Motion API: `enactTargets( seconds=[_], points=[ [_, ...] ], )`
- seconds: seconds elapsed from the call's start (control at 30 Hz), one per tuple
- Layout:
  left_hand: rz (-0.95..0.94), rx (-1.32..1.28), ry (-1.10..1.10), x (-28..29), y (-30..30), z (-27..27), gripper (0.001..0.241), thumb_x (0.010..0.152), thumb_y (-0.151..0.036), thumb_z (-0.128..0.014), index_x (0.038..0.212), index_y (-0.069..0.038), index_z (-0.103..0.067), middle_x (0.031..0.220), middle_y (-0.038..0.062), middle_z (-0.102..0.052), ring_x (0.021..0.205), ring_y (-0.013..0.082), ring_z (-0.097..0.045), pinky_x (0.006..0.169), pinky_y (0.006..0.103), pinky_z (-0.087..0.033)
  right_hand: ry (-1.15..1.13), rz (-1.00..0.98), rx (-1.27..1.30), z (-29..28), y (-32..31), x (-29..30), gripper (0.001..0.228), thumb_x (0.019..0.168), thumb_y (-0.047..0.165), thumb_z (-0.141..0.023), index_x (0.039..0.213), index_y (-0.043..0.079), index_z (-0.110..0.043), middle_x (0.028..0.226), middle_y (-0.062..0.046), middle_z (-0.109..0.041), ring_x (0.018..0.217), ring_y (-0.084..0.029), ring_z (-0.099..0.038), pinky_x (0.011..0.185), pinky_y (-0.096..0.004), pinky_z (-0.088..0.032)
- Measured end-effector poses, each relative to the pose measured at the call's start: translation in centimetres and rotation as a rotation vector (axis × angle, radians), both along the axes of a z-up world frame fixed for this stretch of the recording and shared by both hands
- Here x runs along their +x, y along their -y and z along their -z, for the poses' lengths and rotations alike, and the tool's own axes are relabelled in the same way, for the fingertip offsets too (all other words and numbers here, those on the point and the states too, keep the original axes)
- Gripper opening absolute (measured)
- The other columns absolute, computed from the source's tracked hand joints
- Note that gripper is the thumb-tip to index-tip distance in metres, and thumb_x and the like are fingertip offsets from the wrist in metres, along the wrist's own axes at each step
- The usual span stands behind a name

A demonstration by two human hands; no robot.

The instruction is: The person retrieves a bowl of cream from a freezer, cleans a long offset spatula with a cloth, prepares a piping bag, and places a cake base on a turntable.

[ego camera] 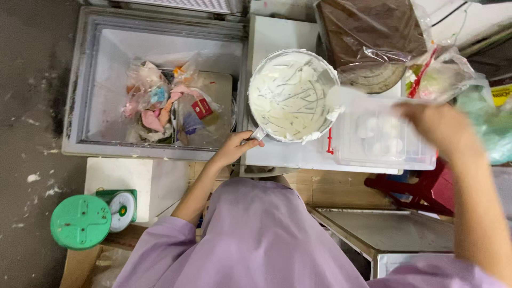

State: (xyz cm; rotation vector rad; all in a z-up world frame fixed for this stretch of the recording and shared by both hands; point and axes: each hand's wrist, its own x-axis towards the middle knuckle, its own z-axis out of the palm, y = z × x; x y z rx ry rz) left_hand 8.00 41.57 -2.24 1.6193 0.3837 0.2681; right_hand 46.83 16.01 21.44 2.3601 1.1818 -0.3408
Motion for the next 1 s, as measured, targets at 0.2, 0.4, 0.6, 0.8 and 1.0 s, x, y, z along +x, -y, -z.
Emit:
enactTargets(
  seconds=[0.2, 0.4, 0.6, 0.8, 1.0],
  points=[
    [0.063, 0.018, -0.083, 0.3, 1.5, -1.0, 0.027, 0.097, -0.029, -0.068, 0.105, -0.006, -0.080, 0.101, 0.004, -0.081, 0.099, 0.0136, -0.074, 0.090, 0.0304, -0.055, -0.448, 0.120, 0.519, 3.3, 4.2, -17.1, 0.043, 0.094, 0.013, -0.063, 0.137, 0.016, -0.062, 0.107, -0.019, -0.073, 0.086, -0.037, -0.073, 0.074, -0.046, -0.059],
    [0.094, -0.005, -0.030, 0.6, 3.0, -0.6, 0.033, 0.103, -0.033, -0.059, 0.104, -0.006, -0.077, 0.101, 0.003, -0.078, 0.098, 0.0133, -0.071, 0.091, 0.0296, -0.053, -0.542, 0.463, 0.864, 4.1, 3.0, -19.0, 0.033, 0.102, 0.018, -0.061, 0.135, 0.013, -0.064, 0.084, -0.010, -0.077, 0.054, -0.014, -0.057, 0.050, -0.030, -0.044],
    [0.152, -0.156, 0.163, 0.7, 3.8, 1.0, 0.031, 0.112, -0.030, -0.045, 0.110, -0.005, -0.063, 0.099, 0.003, -0.069, 0.100, 0.0127, -0.064, 0.096, 0.0300, -0.049, 0.123, -0.343, 0.619, 6.7, 1.6, -13.9, 0.037, 0.099, 0.006, -0.063, 0.136, 0.013, -0.066, 0.086, -0.001, -0.067, 0.069, -0.013, -0.063, 0.056, -0.028, -0.051],
    [0.128, -0.265, 0.166, 1.3, 5.0, 2.5, 0.022, 0.111, -0.024, -0.048, 0.106, -0.004, -0.056, 0.089, 0.000, -0.054, 0.082, 0.0109, -0.049, 0.080, 0.0269, -0.046, 0.356, -0.596, 0.443, -0.1, -1.9, -9.8, 0.054, 0.089, 0.008, -0.064, 0.142, 0.021, -0.065, 0.089, 0.002, -0.066, 0.074, -0.014, -0.066, 0.058, -0.030, -0.052],
    [0.025, -0.241, 0.143, 2.0, 6.8, 2.8, 0.022, 0.111, -0.023, -0.050, 0.106, -0.003, -0.058, 0.089, 0.001, -0.055, 0.083, 0.0109, -0.050, 0.080, 0.0258, -0.046, 0.407, -0.413, -0.191, -2.2, -11.5, -6.9, 0.019, 0.089, 0.015, -0.068, 0.101, 0.019, -0.082, 0.095, -0.004, -0.078, 0.088, -0.022, -0.075, 0.062, -0.034, -0.057]
  ],
)
